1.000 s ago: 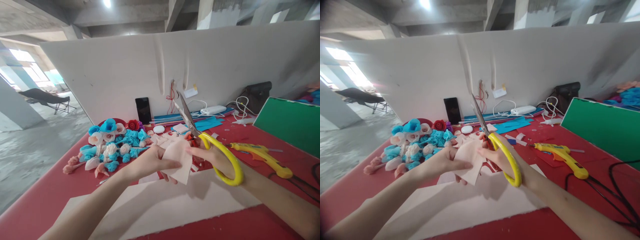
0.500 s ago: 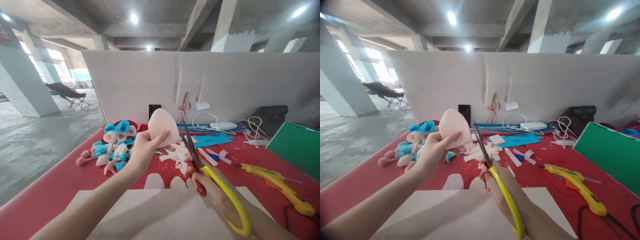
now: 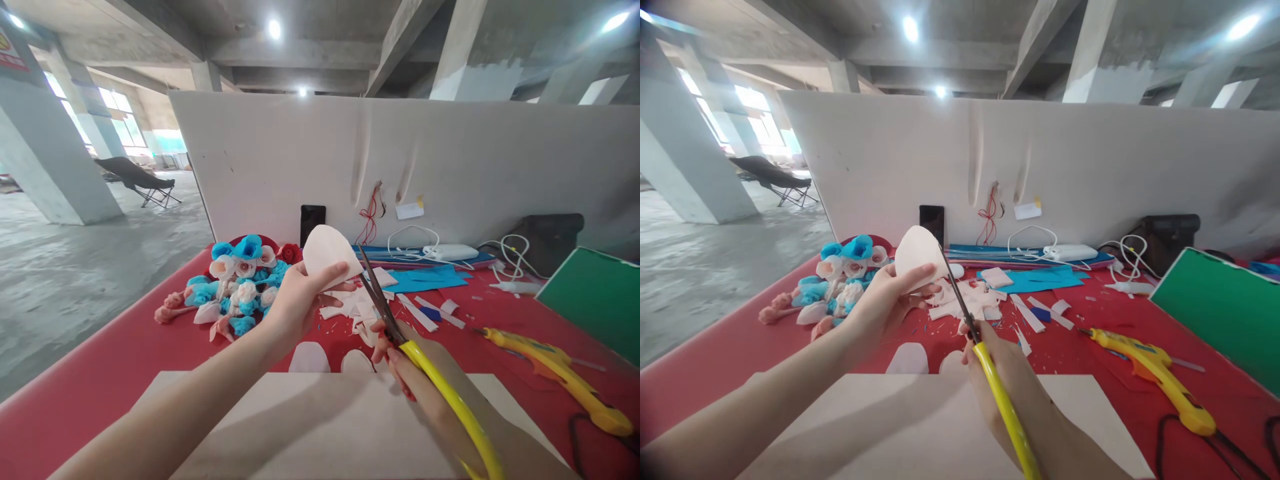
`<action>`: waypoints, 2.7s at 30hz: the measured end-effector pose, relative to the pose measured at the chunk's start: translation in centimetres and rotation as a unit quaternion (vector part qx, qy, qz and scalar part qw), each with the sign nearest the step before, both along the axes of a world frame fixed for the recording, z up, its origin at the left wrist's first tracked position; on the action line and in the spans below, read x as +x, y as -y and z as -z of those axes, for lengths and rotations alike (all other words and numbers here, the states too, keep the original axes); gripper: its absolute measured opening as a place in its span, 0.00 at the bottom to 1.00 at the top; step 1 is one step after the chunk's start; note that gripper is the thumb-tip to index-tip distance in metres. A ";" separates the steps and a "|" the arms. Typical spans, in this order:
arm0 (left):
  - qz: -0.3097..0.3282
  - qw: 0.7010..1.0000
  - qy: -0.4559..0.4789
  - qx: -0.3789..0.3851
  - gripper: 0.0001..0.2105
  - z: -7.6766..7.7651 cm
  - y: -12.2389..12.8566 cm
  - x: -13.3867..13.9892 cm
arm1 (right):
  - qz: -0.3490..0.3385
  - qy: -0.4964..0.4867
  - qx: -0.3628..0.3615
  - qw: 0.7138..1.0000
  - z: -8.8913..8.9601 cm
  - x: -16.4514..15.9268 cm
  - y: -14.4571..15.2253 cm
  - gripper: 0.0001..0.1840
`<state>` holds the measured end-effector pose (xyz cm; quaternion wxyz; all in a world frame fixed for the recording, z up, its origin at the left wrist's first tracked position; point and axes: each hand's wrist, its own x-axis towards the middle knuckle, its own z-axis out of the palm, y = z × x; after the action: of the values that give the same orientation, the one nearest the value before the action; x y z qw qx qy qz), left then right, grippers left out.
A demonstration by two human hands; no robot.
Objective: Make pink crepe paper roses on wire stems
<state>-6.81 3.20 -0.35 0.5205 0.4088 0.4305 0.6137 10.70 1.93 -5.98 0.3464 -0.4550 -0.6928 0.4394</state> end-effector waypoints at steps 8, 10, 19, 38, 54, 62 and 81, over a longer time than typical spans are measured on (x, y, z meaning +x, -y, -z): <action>0.016 0.999 -0.035 -0.013 0.09 -0.2 0.5 0.7 | 0.026 0.084 -0.001 0.996 -1.2 0.1 0.4 0.15; 0.020 0.999 -0.043 -0.011 0.08 -0.2 0.7 0.8 | 0.025 0.091 -0.002 0.996 -1.1 0.2 0.4 0.16; 0.017 0.998 -0.060 -0.008 0.07 0.1 0.7 0.9 | 0.008 0.062 0.021 0.998 -1.7 0.3 0.8 0.17; 0.025 0.998 -0.055 -0.026 0.08 0.1 0.4 0.7 | 0.034 0.085 0.056 0.994 -2.3 0.5 1.2 0.19; 0.013 0.998 -0.050 -0.020 0.09 0.5 -0.1 0.4 | -0.052 0.082 0.034 0.995 -2.2 1.1 0.1 0.09; 0.008 0.999 -0.046 -0.018 0.09 1.0 -0.6 0.1 | -0.012 -0.041 -0.165 0.985 -2.7 1.0 -1.4 0.11; 0.026 0.997 -0.057 -0.045 0.08 0.8 -0.1 0.8 | -0.007 0.031 -0.020 0.999 -1.9 0.4 0.9 0.17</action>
<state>-5.97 3.26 -1.18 0.5288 0.4307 0.4756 0.5555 11.06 1.01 -4.10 0.3122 -0.4709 -0.6972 0.4413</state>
